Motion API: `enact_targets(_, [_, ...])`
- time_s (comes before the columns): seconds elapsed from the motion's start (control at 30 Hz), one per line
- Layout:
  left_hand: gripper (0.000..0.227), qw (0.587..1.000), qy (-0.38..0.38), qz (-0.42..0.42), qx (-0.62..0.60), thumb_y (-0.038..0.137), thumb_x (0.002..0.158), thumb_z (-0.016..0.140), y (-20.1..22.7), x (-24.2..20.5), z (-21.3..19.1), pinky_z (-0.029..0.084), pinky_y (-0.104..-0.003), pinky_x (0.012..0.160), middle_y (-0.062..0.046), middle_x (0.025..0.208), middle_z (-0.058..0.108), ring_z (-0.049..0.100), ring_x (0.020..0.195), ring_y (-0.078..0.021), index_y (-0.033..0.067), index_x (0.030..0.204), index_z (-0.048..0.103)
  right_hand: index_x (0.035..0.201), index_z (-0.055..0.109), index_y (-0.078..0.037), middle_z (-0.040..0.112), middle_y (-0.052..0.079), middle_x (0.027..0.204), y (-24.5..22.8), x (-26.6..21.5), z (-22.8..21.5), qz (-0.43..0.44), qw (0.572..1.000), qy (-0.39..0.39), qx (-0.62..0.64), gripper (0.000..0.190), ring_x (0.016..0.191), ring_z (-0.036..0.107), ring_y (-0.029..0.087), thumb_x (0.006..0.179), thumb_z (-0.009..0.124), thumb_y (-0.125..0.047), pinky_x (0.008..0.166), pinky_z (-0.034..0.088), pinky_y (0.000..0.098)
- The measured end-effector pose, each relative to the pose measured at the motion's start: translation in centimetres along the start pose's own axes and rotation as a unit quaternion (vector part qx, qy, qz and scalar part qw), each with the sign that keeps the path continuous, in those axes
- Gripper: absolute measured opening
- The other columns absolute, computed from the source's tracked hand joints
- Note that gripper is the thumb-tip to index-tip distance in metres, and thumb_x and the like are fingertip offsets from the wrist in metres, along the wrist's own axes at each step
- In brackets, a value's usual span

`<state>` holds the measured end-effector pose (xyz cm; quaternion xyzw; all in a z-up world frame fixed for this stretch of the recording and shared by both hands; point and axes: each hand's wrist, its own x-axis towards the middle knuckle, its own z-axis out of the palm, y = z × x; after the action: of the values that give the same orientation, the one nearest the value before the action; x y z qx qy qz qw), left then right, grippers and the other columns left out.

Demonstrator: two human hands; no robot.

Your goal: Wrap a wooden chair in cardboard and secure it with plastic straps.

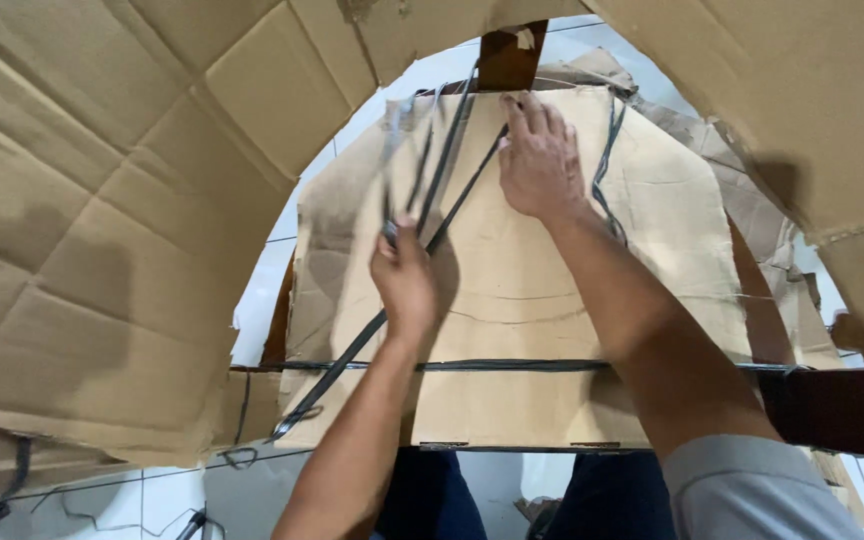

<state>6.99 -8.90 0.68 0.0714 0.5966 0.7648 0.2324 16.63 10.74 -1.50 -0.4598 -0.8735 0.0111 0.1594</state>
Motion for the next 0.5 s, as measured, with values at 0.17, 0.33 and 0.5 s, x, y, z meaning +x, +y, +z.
enact_targets(0.17, [0.032,0.966,-0.129,0.154,0.165,0.023,0.105,0.052,-0.5,-2.1,-2.3,0.036,-0.028,0.058,0.002,0.066,0.042,0.036,0.062,-0.0108,0.0052,0.078,0.054,0.158,0.040,-0.007,0.039,0.015,0.162,-0.8,0.9,-1.0,-0.142,0.987,0.074,-0.016,0.069,0.143,0.041,0.038,0.090,0.054,-0.002,0.114,0.036,0.0524])
enact_targets(0.33, [0.036,0.985,-0.150,0.081,0.041,0.029,0.108,0.048,-1.3,-1.5,-2.5,0.028,-0.025,0.048,0.008,0.059,0.037,0.032,0.053,-0.0059,0.0140,0.075,0.046,0.159,0.039,-0.005,0.039,0.009,0.165,-2.0,3.7,-0.2,-0.200,0.976,0.055,-0.070,0.068,0.127,0.051,0.033,0.092,0.055,-0.007,0.100,0.042,0.0458])
enact_targets(0.5, [0.040,0.984,-0.133,0.109,0.052,0.032,0.109,0.045,-1.5,-1.4,-2.7,0.029,-0.026,0.049,0.007,0.058,0.037,0.032,0.052,-0.0066,0.0125,0.074,0.048,0.162,0.028,-0.002,0.035,0.013,0.167,-2.3,6.2,1.6,-0.151,0.982,-0.033,-0.104,0.071,0.109,0.055,0.036,0.094,0.047,-0.008,0.092,0.043,0.0485])
